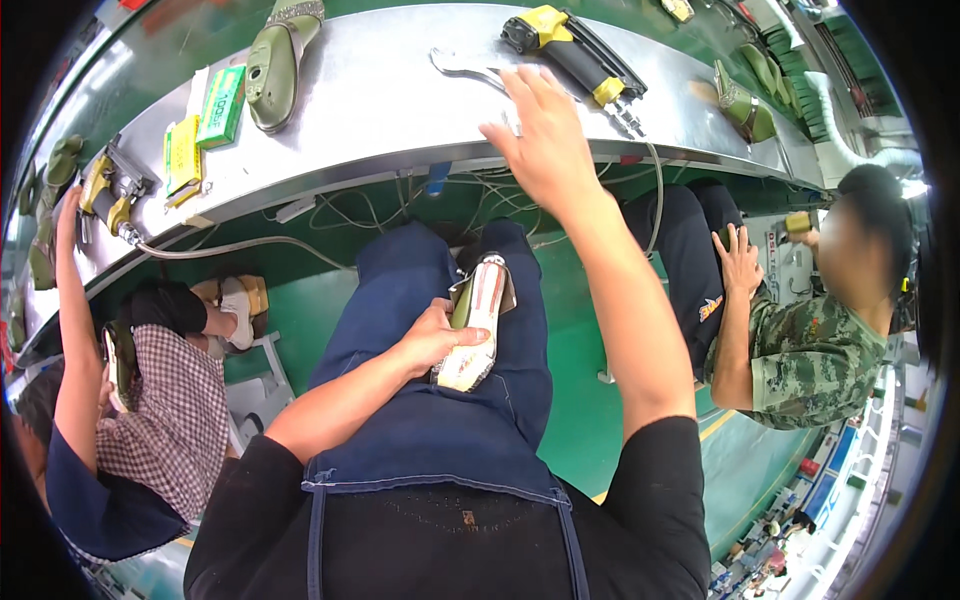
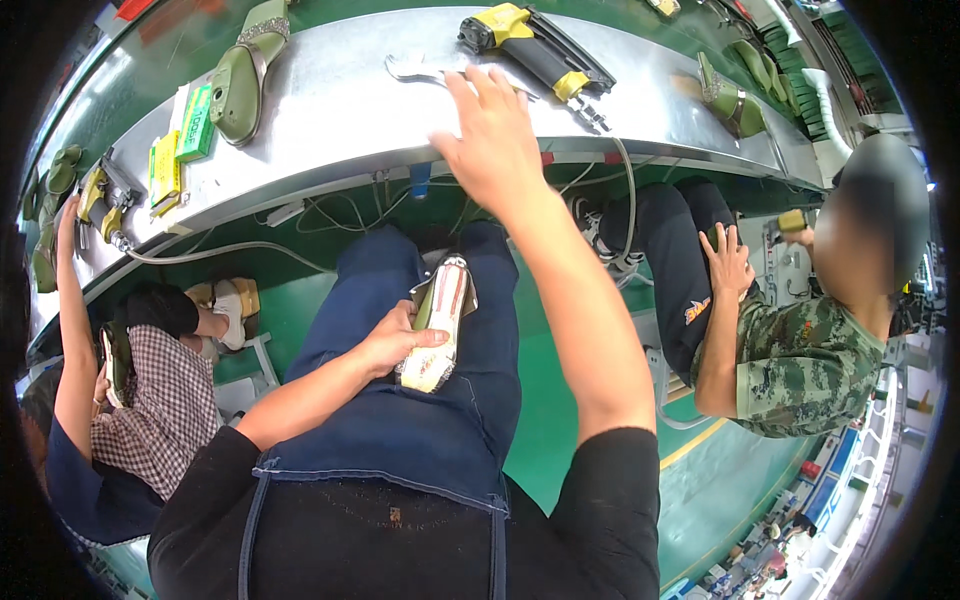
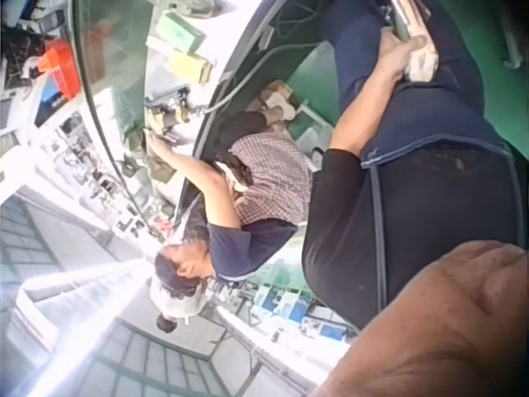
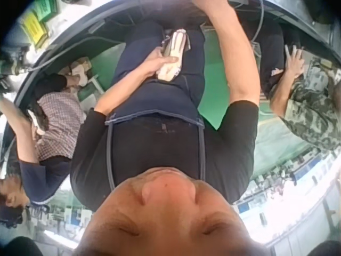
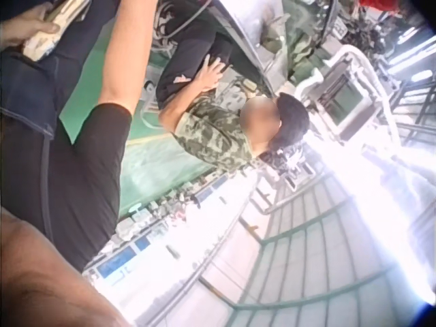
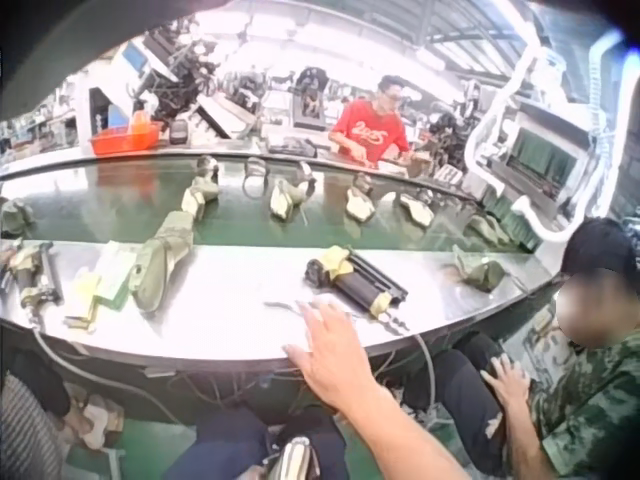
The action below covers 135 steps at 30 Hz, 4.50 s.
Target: The person assembles green slipper sandals on a factory assembly line. They pick up a slipper sole and a strap, align them, and use a pneumatic nail gun to fasten the strap to the sole. The person repeats this process for multiple units, placing the finished slippers onto the moving conveyor belt.
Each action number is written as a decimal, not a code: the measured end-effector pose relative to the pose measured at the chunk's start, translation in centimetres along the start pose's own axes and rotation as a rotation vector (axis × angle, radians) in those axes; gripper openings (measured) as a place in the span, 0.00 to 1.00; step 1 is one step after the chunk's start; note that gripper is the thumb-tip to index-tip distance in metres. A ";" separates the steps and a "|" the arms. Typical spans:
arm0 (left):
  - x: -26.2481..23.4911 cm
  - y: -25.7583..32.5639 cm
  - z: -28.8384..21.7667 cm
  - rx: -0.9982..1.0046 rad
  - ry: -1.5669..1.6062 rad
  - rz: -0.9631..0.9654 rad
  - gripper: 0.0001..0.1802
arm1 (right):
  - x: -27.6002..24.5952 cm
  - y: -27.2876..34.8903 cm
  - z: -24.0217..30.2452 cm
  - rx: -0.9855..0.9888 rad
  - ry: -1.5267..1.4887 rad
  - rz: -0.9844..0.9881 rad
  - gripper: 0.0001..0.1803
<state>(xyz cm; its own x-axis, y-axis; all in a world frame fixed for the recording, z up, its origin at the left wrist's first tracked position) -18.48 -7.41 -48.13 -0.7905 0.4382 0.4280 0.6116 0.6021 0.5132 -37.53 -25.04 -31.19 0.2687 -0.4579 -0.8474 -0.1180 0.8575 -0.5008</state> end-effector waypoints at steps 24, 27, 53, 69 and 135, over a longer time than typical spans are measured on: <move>0.2 0.3 -0.6 0.065 0.031 -0.006 0.35 | -8.1 25.6 6.0 0.626 0.095 0.937 0.18; 0.2 0.0 0.1 0.087 0.035 -0.034 0.33 | -7.8 25.4 6.4 0.655 0.164 0.932 0.16; 0.0 -0.4 0.1 0.072 0.002 -0.035 0.43 | -6.6 25.5 6.2 0.618 0.147 0.976 0.07; -0.5 -1.4 -0.4 -0.024 0.013 0.037 0.41 | -6.1 23.6 8.8 0.105 0.679 0.924 0.13; -0.5 -2.9 -5.1 -0.035 -0.908 0.043 0.51 | -10.0 16.6 -0.4 0.866 -0.688 1.288 0.26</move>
<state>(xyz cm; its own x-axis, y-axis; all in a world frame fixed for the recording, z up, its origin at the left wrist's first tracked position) -19.69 -12.83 -46.08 -0.4794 0.8263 -0.2958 0.6301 0.5586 0.5393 -42.59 -6.31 -31.08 0.7844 0.5659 -0.2538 -0.1192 0.5392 0.8337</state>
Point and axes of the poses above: each hand's wrist, its own y-axis away from the middle knuckle, its own x-axis out of the palm, z = x × y, the point moved 3 cm from there along -y, towards the middle knuckle, and after that the axes turned 8 degrees about x, right-handed, at the moved point
